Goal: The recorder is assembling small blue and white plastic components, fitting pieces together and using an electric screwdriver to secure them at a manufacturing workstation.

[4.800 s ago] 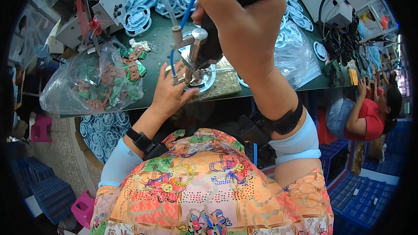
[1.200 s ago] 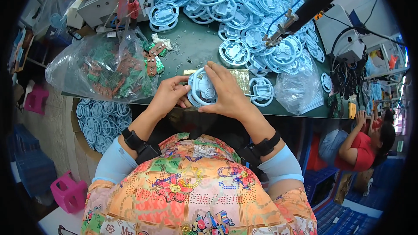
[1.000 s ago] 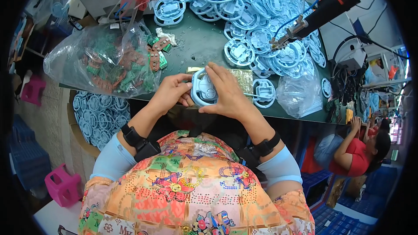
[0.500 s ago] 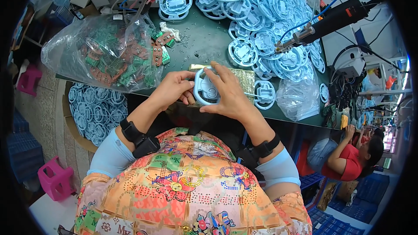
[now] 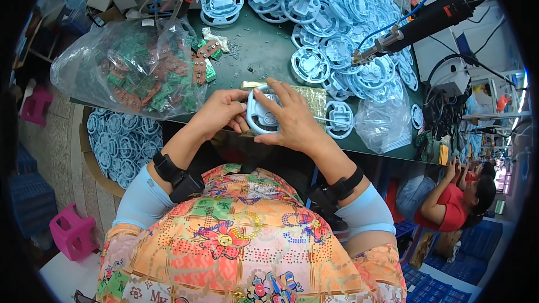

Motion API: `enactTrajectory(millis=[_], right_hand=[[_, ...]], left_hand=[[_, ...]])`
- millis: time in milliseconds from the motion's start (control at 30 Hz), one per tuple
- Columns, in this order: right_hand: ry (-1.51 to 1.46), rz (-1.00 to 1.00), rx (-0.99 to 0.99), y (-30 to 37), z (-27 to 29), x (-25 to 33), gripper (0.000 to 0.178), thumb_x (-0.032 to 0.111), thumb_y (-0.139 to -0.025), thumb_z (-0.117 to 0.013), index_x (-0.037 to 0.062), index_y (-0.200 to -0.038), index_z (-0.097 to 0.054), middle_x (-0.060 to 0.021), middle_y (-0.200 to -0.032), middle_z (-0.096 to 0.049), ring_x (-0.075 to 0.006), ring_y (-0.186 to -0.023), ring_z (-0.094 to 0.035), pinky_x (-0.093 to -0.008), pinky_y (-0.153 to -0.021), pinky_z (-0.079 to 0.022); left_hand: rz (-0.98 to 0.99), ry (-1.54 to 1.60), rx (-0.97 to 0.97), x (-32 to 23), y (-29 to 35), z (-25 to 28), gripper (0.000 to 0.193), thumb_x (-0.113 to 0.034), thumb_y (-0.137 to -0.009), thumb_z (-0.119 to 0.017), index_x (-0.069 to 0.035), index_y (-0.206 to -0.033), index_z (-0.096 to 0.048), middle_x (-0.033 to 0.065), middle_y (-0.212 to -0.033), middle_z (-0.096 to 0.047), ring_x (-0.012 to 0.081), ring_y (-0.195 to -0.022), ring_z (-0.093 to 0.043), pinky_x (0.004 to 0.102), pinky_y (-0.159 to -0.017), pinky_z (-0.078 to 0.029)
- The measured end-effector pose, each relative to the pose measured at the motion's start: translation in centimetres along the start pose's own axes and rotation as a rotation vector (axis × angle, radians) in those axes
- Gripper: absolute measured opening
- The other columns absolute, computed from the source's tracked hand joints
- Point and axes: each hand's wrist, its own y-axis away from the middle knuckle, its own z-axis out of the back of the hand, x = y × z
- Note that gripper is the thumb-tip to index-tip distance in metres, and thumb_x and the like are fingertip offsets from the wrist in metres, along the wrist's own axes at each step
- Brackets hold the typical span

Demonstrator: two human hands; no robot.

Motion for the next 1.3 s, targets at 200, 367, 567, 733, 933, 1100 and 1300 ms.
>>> enactTrajectory(millis=[200,367,567,733,933,1100,1300], right_hand=[[0.071,0.04,-0.084,0.4,-1.0,-0.2,0.098,0.048,-0.065,-0.083,0.0199,-0.15,-0.042,-0.0194,-0.152,-0.034,-0.0436,-0.134,-0.039,-0.0557,-0.107,-0.034],[0.081,0.077,-0.251,0.7,-1.9,-0.5,0.096,0.051,-0.065,-0.081,0.0183,-0.147,-0.044,-0.0195,-0.15,-0.037,-0.0433,-0.134,-0.039,-0.0557,-0.106,-0.034],[-0.271,-0.111,-0.68,3.1,1.6,-3.1,0.047,0.024,-0.079,-0.078,0.0051,-0.117,-0.057,-0.0145,-0.118,-0.061,-0.0294,-0.111,-0.058,-0.0389,-0.096,-0.043],[-0.398,-0.16,-1.398,3.0,14.8,-8.9,0.028,0.008,-0.087,-0.068,-0.0003,-0.109,-0.053,-0.0095,-0.1,-0.062,-0.0169,-0.098,-0.061,-0.0309,-0.089,-0.047],[-0.592,-0.042,-1.072,-1.3,19.8,-10.0,0.031,0.012,-0.089,-0.065,0.0002,-0.112,-0.049,-0.0097,-0.091,-0.063,-0.0171,-0.08,-0.067,-0.0305,-0.077,-0.054],[-0.643,0.074,-1.03,-2.4,21.0,-6.1,0.031,0.015,-0.089,-0.064,-0.002,-0.111,-0.051,-0.0105,-0.086,-0.063,-0.0207,-0.073,-0.067,-0.0335,-0.07,-0.056],[-0.875,0.105,-1.053,-4.4,19.6,0.4,0.042,0.018,-0.087,-0.065,-0.0055,-0.12,-0.055,-0.0138,-0.083,-0.063,-0.0228,-0.069,-0.066,-0.0367,-0.061,-0.057]], left_hand=[[0.028,-0.085,0.002,-0.9,-0.3,-0.3,0.035,-0.016,-0.099,-0.055,0.005,-0.128,-0.056,0.0102,-0.081,-0.068,0.0145,-0.058,-0.067,0.023,-0.049,-0.052],[-0.005,-0.177,-0.038,-1.4,-1.0,-0.9,0.026,-0.017,-0.099,-0.056,0.004,-0.115,-0.059,0.0083,-0.075,-0.067,0.0141,-0.052,-0.065,0.0237,-0.044,-0.049],[-0.057,-0.263,-0.078,-0.5,-0.9,-0.7,0.024,-0.016,-0.099,-0.056,0.003,-0.114,-0.058,0.0068,-0.073,-0.066,0.0123,-0.051,-0.064,0.0221,-0.044,-0.048],[-0.76,-0.71,-0.279,-0.7,0.1,-2.5,0.022,-0.01,-0.094,-0.063,-0.001,-0.113,-0.061,0.0146,-0.079,-0.07,0.0291,-0.066,-0.07,0.033,-0.061,-0.056],[-1.163,-1.212,-0.201,-0.1,0.0,-1.5,0.041,0.003,-0.076,-0.067,-0.007,-0.115,-0.058,0.0195,-0.118,-0.065,0.0354,-0.099,-0.068,0.0404,-0.08,-0.058],[-1.214,-1.271,-0.246,1.2,0.6,-1.0,0.032,-0.001,-0.076,-0.065,-0.004,-0.108,-0.061,0.0211,-0.119,-0.063,0.037,-0.106,-0.065,0.0424,-0.087,-0.055],[-1.083,-1.192,-0.308,0.8,1.4,-1.6,0.033,0.006,-0.074,-0.067,-0.001,-0.106,-0.063,0.0204,-0.122,-0.062,0.0389,-0.114,-0.06,0.0466,-0.095,-0.049]])
